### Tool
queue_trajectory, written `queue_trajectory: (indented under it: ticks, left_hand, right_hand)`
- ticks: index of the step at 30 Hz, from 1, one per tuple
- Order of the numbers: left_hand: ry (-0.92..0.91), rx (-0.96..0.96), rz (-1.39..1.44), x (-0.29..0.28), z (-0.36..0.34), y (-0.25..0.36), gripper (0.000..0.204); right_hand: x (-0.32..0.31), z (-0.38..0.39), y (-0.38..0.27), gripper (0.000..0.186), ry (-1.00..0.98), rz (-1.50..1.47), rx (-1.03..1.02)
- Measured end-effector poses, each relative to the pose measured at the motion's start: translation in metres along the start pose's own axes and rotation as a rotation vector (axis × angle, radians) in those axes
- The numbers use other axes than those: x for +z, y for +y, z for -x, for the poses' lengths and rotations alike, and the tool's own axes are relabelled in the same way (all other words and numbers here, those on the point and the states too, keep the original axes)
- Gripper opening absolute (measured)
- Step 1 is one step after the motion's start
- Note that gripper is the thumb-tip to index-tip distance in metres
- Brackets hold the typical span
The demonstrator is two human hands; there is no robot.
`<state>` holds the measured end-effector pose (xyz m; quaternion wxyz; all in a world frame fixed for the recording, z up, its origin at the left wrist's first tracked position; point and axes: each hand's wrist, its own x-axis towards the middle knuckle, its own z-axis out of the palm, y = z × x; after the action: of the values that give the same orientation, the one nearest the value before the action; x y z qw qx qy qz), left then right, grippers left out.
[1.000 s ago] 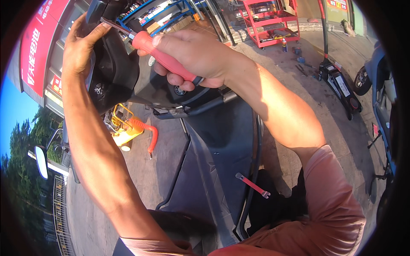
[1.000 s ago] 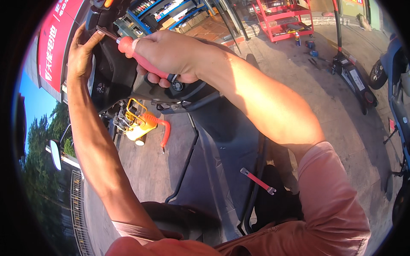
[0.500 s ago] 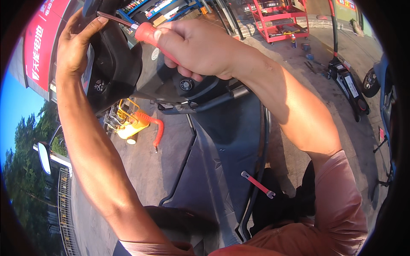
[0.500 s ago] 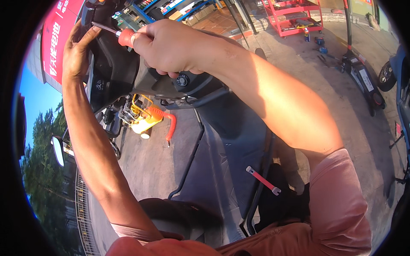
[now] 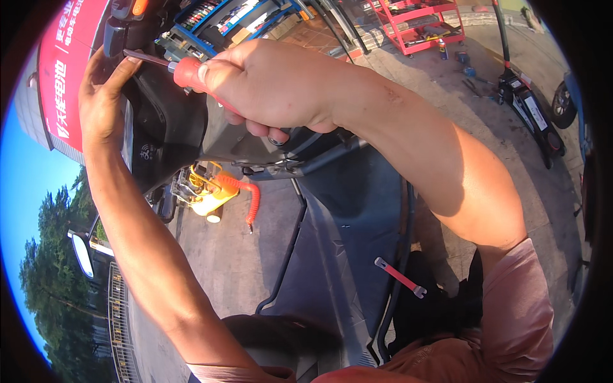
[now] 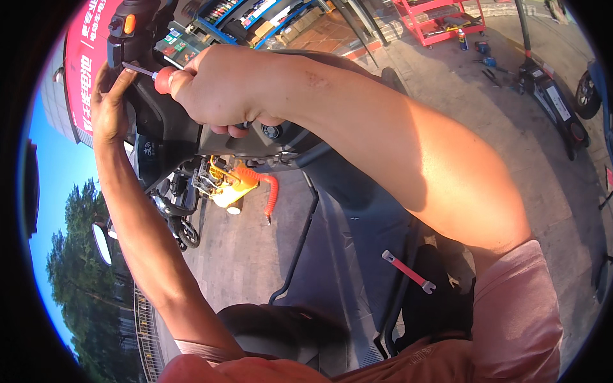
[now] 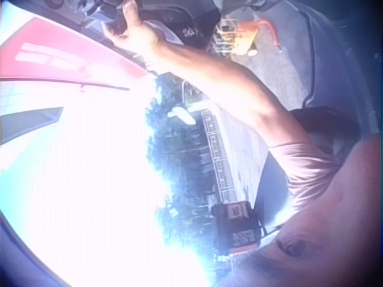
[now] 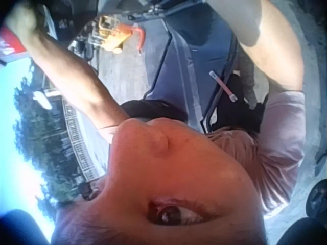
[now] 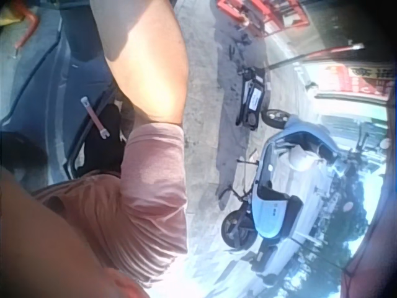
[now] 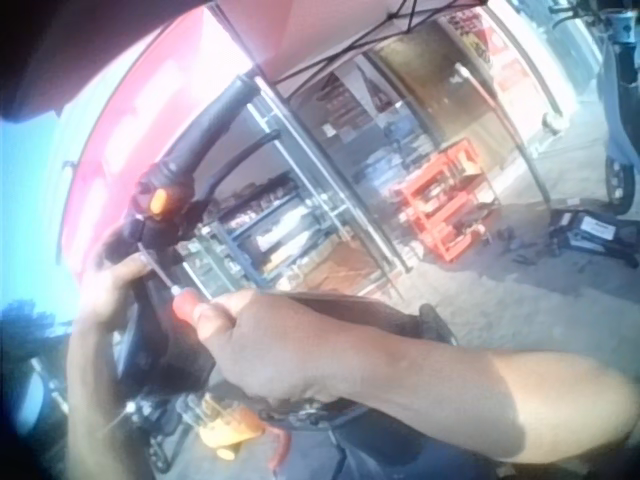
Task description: The person uses a screwdriver and a plastic pry tool to remove screws and pry open the scooter's handlebar and dashboard housing. They detach the dashboard cover, inspect the interior, and reattach the cover, then continue adjusting components around the handlebar area.
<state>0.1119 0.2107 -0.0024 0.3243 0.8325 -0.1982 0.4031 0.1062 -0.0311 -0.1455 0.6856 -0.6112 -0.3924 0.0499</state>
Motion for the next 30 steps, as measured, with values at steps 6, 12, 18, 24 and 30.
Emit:
queue_trajectory:
  ticks: [6, 12, 18, 24, 30]
  left_hand:
    - [0.018, -0.018, 0.017, 0.002, 0.002, 0.003, 0.078]
    - [0.021, -0.011, 0.026, 0.002, 0.002, 0.001, 0.079]
    - [0.032, -0.007, 0.078, 0.001, 0.002, -0.005, 0.078]
    - [0.035, -0.032, 0.109, 0.004, 0.007, 0.000, 0.077]
    - [0.016, -0.009, 0.069, 0.004, 0.006, 0.001, 0.076]
  right_hand:
    - [0.000, -0.002, -0.001, 0.041, 0.089, 0.244, -0.064]
    - [-0.012, 0.002, -0.004, 0.045, -0.084, -0.130, 0.008]
    - [-0.011, 0.001, 0.000, 0.046, -0.168, -0.234, 0.016]
    - [-0.013, 0.004, 0.006, 0.046, -0.139, -0.178, 0.000]
    - [-0.024, 0.013, 0.021, 0.043, -0.092, -0.156, 0.007]
